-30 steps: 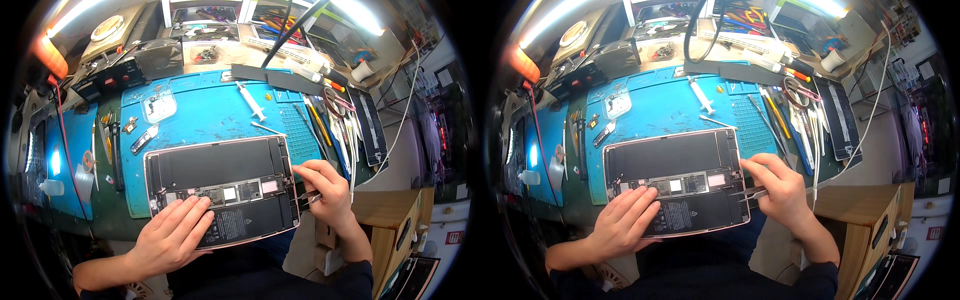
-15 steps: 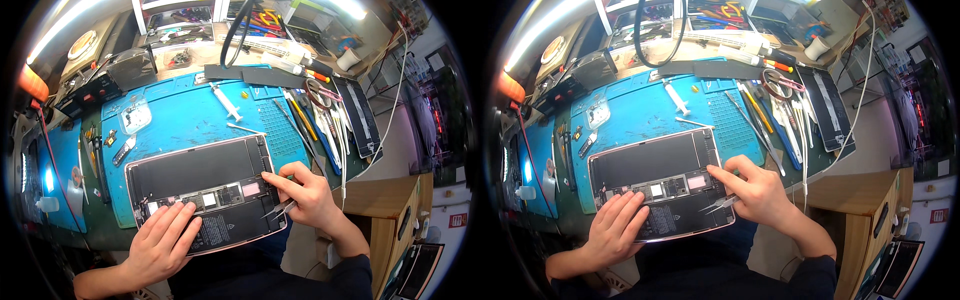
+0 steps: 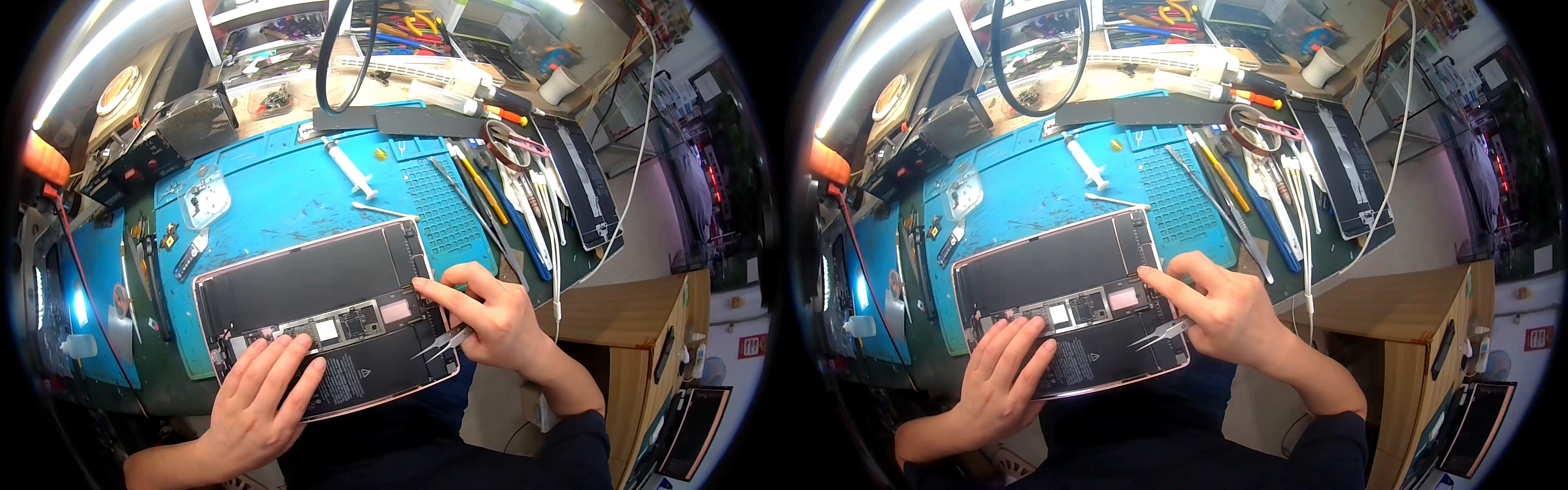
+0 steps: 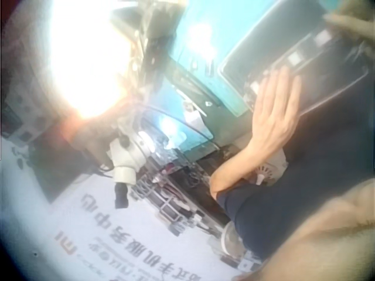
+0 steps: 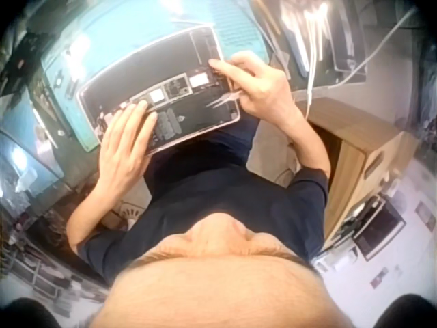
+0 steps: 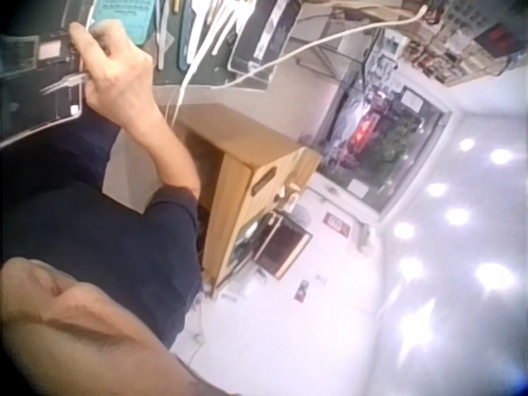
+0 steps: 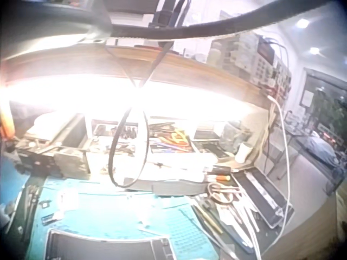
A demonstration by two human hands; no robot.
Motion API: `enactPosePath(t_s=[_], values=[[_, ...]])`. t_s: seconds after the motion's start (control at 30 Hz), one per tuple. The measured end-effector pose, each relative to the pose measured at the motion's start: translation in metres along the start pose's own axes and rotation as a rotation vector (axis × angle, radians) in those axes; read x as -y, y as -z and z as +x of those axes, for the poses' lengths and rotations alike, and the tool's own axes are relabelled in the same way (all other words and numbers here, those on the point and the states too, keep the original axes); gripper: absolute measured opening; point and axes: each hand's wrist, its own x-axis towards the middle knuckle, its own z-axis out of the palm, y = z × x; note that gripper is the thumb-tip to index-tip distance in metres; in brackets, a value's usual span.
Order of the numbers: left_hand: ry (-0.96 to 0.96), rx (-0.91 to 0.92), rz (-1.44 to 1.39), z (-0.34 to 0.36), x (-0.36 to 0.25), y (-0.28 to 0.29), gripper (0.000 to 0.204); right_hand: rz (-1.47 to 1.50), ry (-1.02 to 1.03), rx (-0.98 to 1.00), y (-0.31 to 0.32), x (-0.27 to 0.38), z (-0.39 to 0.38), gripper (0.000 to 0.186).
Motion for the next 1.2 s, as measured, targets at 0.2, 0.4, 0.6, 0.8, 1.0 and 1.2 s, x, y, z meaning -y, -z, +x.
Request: enactPosePath(t_s=[0.2,0.4,0.6,0.8,1.0,1.2], values=[[-0.020,0.044,-0.056,0.017,-0.003,0.000,0.074,-0.044,0.045,0.023,0.002,0.002,0.001,0.055],[0.024,0.053,-0.049,0.021,-0.007,0.001,0.064,-0.068,0.065,0.030,0.003,0.001,0.000,0.053],[0.046,0.054,-0.046,0.020,-0.008,-0.001,0.068,-0.069,0.084,0.031,0.002,0.000,0.000,0.054],[0.058,0.084,-0.056,0.022,-0.009,0.002,0.071,-0.068,0.093,0.026,0.002,-0.001,0.001,0.053],[0.042,0.081,-0.101,0.031,-0.010,0.003,0.077,-0.052,0.092,0.026,0.001,-0.002,0.002,0.054],[-0.001,0.080,-0.052,0.035,-0.008,-0.001,0.083,-0.049,0.106,0.020,0.000,-0.004,0.001,0.058]])
